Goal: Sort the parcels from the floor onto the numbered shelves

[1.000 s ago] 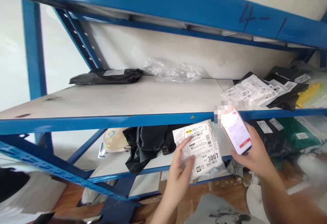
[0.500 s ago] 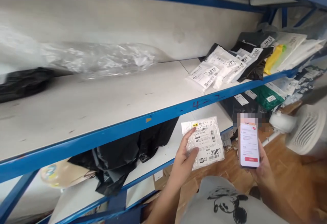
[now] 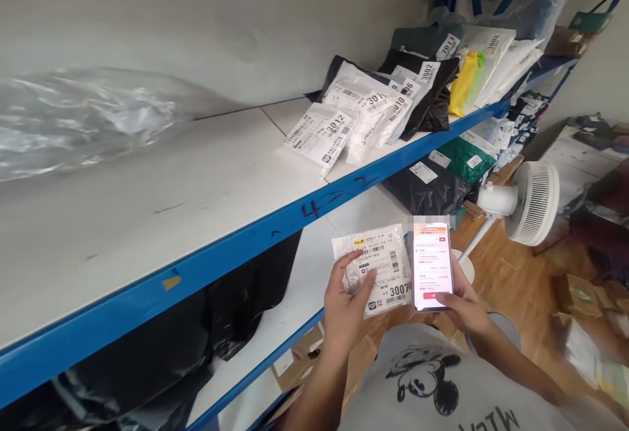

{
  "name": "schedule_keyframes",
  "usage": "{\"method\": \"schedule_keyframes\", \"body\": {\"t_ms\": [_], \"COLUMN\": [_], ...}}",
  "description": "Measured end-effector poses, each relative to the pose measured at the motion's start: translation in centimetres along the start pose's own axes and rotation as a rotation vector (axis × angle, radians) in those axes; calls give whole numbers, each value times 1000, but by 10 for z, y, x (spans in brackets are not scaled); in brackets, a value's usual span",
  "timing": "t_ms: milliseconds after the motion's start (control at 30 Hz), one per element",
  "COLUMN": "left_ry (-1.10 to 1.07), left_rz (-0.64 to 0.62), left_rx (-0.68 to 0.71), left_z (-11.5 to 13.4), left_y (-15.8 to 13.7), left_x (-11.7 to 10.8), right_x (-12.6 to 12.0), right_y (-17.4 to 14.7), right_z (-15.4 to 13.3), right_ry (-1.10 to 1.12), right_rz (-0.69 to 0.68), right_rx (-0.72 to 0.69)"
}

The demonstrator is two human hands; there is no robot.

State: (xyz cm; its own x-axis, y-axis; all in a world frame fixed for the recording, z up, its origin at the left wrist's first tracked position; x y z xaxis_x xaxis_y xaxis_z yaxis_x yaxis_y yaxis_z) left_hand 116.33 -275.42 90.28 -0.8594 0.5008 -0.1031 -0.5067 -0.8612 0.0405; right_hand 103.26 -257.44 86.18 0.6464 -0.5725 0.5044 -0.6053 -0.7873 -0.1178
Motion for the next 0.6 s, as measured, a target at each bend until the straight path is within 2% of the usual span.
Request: {"method": "schedule_keyframes", "body": {"t_ms": [333,600], "left_ry": [37,-36], "left_rz": [94,102], "left_rx": [64,95], "left_z": [-6,-4], "left_y": [3,2], "left_x": [10,17], "right_x": [3,1], "right_y": [2,5], "right_z": [-8,-9], "right_ry": [-77,-60], "right_rz": [-54,-27], "right_rx": [-53,-36]}}
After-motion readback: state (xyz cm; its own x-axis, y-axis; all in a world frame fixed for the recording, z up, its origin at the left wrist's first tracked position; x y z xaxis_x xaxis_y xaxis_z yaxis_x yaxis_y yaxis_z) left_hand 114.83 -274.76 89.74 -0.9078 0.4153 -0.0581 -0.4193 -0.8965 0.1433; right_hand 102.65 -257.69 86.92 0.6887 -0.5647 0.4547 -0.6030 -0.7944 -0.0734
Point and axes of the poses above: each hand's wrist, its own y-axis towards the middle knuckle, its own x-axis out of the palm, z = x × y, the point moved 3 cm from there along y, towards the middle knuckle, and after that the axes turned 2 degrees about z, right-handed, at the moved point
